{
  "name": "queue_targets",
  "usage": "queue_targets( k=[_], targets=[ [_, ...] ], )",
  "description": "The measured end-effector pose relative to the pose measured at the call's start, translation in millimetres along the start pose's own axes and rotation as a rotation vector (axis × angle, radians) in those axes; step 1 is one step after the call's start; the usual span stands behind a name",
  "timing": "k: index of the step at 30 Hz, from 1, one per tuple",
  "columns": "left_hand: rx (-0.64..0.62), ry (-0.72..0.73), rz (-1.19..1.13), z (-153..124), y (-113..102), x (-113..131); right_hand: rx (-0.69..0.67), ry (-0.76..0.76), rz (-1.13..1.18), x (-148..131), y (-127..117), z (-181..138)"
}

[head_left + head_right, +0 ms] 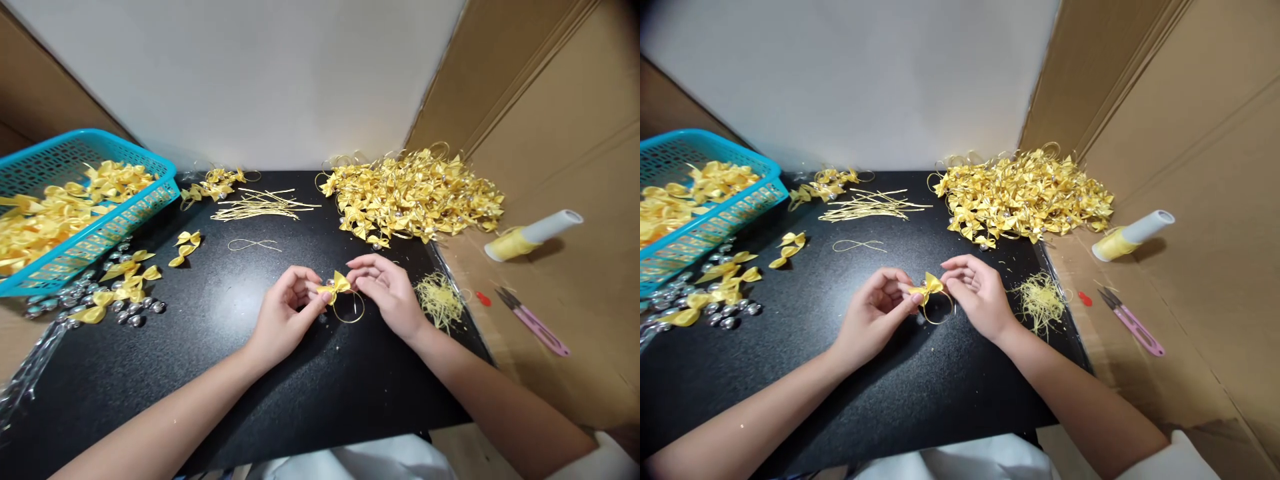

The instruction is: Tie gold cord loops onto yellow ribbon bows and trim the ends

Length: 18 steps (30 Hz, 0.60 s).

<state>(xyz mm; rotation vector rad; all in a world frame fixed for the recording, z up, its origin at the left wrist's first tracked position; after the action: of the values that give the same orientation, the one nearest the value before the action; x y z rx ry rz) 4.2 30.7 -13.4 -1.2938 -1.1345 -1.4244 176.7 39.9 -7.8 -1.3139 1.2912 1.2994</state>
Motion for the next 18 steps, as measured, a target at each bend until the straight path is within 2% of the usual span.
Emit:
queue_targets(
  k=[4,10,15,18],
  targets=[
    [-0.021,-0.017,-0.010,0.9,-0.5,-1.5,-0.093,0.143,-0.015,0.7,-1.3,5.5],
    [0.049,-0.064,-0.023,4.4,-3.2,1.0,-0.015,0.212,0.023,3.9,-2.5,8.7],
    [-0.133,-0.074,0.197,5.3,-1.4,2.1,-0.026,0.250,0.079,5.8,-2.2,8.8],
    [-0.183,-0.043,0.246,4.6,-1.1,1.4,-0.062,0.252,0.062,8.8,-0.9,8.5]
  ],
)
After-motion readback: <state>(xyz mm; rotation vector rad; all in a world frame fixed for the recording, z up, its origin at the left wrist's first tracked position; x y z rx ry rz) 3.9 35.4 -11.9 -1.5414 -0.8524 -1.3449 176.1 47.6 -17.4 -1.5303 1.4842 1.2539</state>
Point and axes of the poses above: each hand's wrist, its own z-axis towards the middle knuckle, its own y-axis out of the palm, x = y × z, the point moved 2 cm from there along z, towards the middle knuckle, and after that the axes turned 4 degrees about y, right-handed, at the moved point
